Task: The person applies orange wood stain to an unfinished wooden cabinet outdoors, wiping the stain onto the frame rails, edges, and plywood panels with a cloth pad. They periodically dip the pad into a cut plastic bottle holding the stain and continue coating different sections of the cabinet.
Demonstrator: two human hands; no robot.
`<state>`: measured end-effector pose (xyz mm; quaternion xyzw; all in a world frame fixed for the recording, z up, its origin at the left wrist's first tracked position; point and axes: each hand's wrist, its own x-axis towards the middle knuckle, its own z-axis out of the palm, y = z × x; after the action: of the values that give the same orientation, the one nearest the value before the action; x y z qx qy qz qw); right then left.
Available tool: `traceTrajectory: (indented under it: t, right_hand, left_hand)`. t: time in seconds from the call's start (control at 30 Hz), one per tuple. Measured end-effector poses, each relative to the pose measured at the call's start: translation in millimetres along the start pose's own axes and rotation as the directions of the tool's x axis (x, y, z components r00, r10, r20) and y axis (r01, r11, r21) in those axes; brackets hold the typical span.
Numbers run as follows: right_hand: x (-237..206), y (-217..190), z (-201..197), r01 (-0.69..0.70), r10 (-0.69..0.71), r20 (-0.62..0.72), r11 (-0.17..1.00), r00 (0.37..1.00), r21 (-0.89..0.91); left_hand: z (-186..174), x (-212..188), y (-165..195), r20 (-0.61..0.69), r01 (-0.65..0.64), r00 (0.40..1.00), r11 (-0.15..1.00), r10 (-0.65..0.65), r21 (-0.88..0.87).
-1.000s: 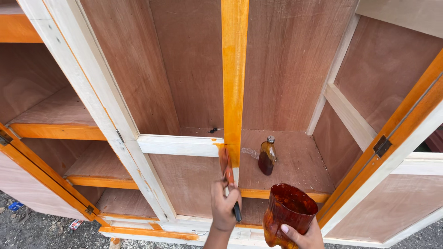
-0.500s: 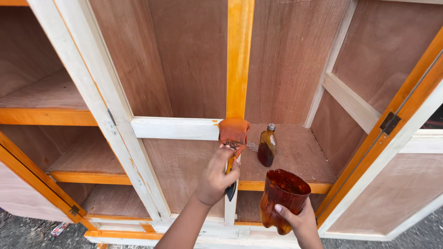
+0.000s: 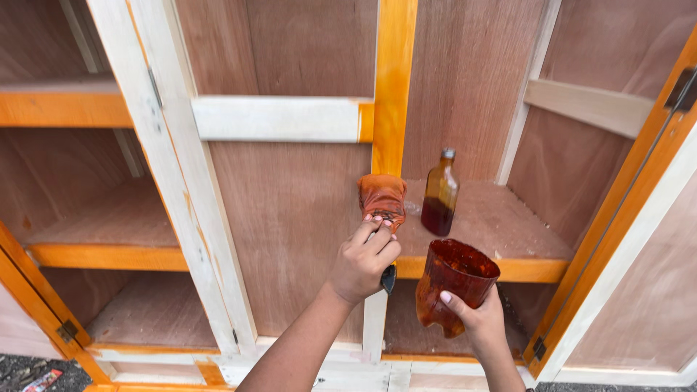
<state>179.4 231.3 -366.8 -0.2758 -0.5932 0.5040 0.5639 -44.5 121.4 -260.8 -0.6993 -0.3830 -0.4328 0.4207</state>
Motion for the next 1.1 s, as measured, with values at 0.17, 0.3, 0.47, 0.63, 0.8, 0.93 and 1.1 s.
traceTrajectory:
  t: [0.17,0.3,0.47,0.63,0.8,0.93,1.1]
  right_hand:
    - [-33.9,43.0,-5.5,0.008,-0.009,-0.021,0.999,1.0,-0.04]
    - [-58.1,65.4,-16.6,-0.045,0.041,-0.058,0.997,0.997,-0.056]
    - [-77.8,81.9,-30.6,-0.113,0.105,-0.082,0.988,0.991,-0.102]
    - [-88.9,79.1,-37.3,-0.126,0.117,-0.074,0.985,0.99,-0.12]
    - [-86.4,54.6,-39.0,-0.049,0.036,-0.071,0.98,0.997,-0.19]
    - [-81.8,25.2,-41.6,-0.056,0.035,-0.095,0.97,0.995,-0.236]
    - [-70.6,-6.7,-41.5,0.068,-0.087,-0.072,0.97,0.994,-0.234]
  left_hand:
    - [21.1,-81.8,26.9,0.13,-0.006,0.992,1.0,0.008,-0.018]
    - [40.0,-152.2,51.3,0.225,0.025,0.974,0.999,-0.017,-0.033]
    - [55.8,-227.5,72.4,0.286,0.003,0.958,0.997,0.018,-0.071]
    - [46.6,-242.5,96.8,0.413,0.267,0.899,0.93,-0.145,-0.254]
    - [30.2,-148.4,24.3,0.42,0.548,0.833,0.637,-0.36,-0.542]
    - [5.1,-36.4,-44.6,0.398,0.611,0.79,0.654,-0.466,-0.446]
    - [-29.7,89.8,-81.9,-0.065,0.297,0.927,0.827,-0.37,-0.478]
